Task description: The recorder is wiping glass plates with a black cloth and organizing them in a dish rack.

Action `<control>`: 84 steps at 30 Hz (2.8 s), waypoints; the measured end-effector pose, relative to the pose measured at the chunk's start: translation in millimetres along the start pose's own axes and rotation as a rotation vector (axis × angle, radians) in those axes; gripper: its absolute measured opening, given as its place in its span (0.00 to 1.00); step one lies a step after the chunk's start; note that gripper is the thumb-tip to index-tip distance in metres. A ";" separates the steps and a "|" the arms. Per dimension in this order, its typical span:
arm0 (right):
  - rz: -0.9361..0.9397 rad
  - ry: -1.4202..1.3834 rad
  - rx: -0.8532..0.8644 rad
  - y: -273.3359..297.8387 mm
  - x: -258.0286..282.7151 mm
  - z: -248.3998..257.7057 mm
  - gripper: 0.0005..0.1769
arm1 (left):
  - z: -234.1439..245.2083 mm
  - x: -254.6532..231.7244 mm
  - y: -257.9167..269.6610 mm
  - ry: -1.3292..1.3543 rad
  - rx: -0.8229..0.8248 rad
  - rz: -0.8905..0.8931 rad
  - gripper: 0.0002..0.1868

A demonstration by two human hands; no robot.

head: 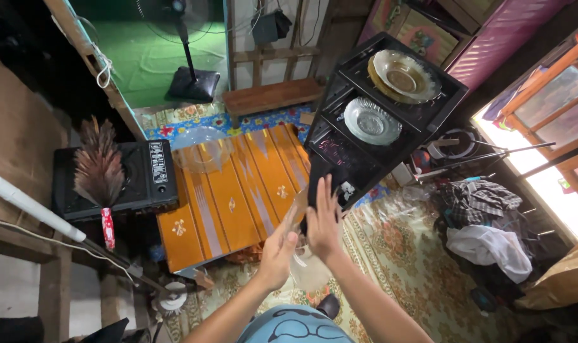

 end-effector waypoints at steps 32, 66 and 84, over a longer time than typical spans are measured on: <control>0.142 -0.160 0.149 24.1 7.2 -27.3 0.37 | 3.5 39.6 7.0 0.092 -0.032 0.095 0.38; 0.308 0.239 -0.010 28.2 -34.2 -12.4 0.34 | -17.8 5.2 -14.7 -0.033 0.001 -0.027 0.39; -0.067 0.104 0.052 10.0 20.1 37.4 0.45 | -20.9 -23.8 -3.3 0.131 0.040 -0.061 0.39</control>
Point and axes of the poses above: each hand's wrist, its own y-axis away from the middle knuckle, its own z-axis out of the back of the hand, x = y × z, the point moved 4 cm from there along -y, towards the middle knuckle, and after that the axes turned 13 degrees about x, right-handed, at the moved point
